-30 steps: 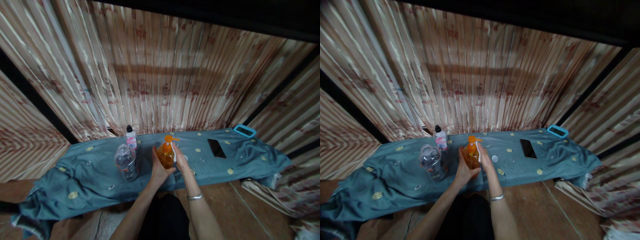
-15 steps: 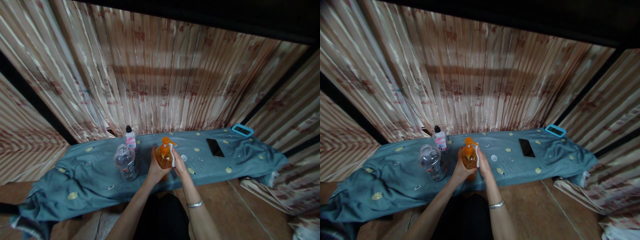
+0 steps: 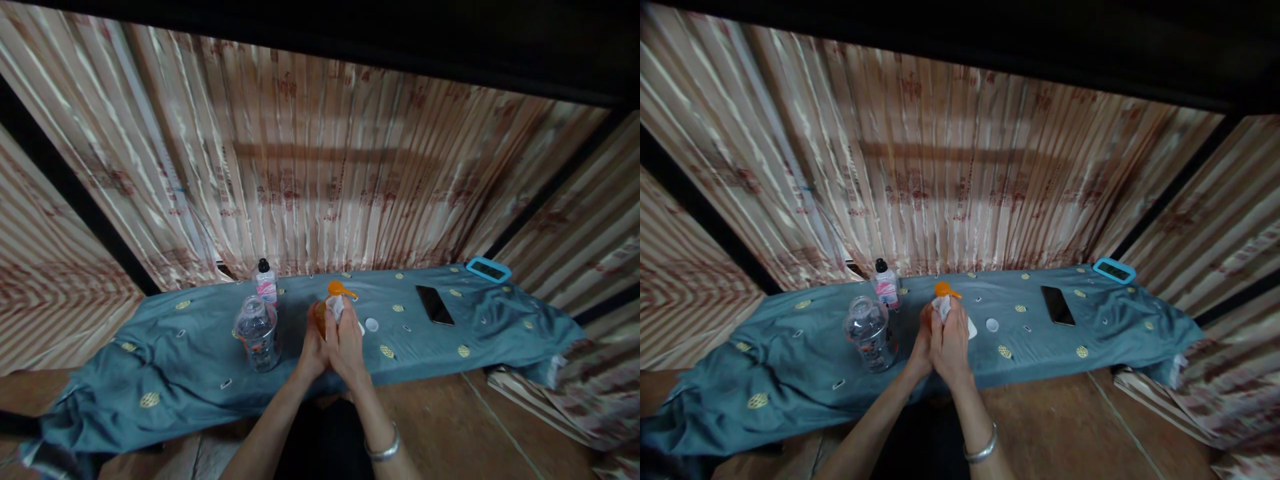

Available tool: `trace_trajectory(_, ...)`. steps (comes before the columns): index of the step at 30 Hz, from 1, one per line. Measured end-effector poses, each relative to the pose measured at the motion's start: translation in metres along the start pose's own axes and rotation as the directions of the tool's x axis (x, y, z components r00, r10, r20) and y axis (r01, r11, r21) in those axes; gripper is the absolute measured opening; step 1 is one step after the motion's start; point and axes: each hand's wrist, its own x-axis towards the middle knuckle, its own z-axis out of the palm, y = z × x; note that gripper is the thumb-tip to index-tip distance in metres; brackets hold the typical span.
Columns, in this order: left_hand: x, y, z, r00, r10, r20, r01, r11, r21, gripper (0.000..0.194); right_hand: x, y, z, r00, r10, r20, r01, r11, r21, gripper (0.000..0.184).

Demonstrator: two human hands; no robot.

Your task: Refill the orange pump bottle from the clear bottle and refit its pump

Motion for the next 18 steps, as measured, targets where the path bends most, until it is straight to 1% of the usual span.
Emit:
trace_trajectory(1,-0.001,-0.001,-0.003,0.997,0.079,0.007,-0.080,0.994,0.071,0.051,0.009,0.001,-0.003,0.998,-0.009,0.064,0.008,1.000,0.004,0.039)
trace_trajectory(2,-0.003,-0.002,-0.005,0.989,0.145,0.018,-0.146,0.979,0.144,0.061,0.019,0.003,-0.006,0.990,-0.012,0.138,0.010,1.000,0.014,0.035)
trace_trajectory(3,-0.004,-0.003,-0.007,0.983,0.183,0.035,-0.186,0.960,0.207,0.074,0.029,0.005,-0.009,0.978,-0.009,0.210,0.003,1.000,0.029,0.032)
trace_trajectory(5,-0.006,-0.002,-0.009,0.979,0.198,0.047,-0.203,0.930,0.308,0.090,0.045,0.011,-0.011,0.940,0.004,0.342,-0.034,0.996,0.084,0.031)
trace_trajectory(7,-0.007,0.000,-0.008,0.982,0.182,0.046,-0.186,0.908,0.376,0.095,0.052,0.016,-0.011,0.912,0.020,0.410,-0.087,0.985,0.146,0.031)
trace_trajectory(9,-0.008,0.003,-0.006,0.980,0.192,0.054,-0.197,0.888,0.415,0.094,0.049,0.020,-0.012,0.918,0.057,0.392,-0.138,0.974,0.181,0.031)
trace_trajectory(13,-0.009,0.006,-0.001,0.967,0.243,0.079,-0.252,0.862,0.440,0.085,0.023,0.028,-0.015,0.959,0.151,0.240,-0.204,0.956,0.212,0.033)
trace_trajectory(16,-0.011,0.004,0.000,0.969,0.243,0.039,-0.238,0.881,0.408,0.077,-0.002,0.042,-0.013,0.968,0.185,0.172,-0.231,0.924,0.304,0.044)
trace_trajectory(18,-0.012,0.003,0.001,0.972,0.235,-0.005,-0.215,0.899,0.381,0.080,-0.017,0.055,-0.009,0.955,0.248,0.164,-0.293,0.880,0.375,0.050)
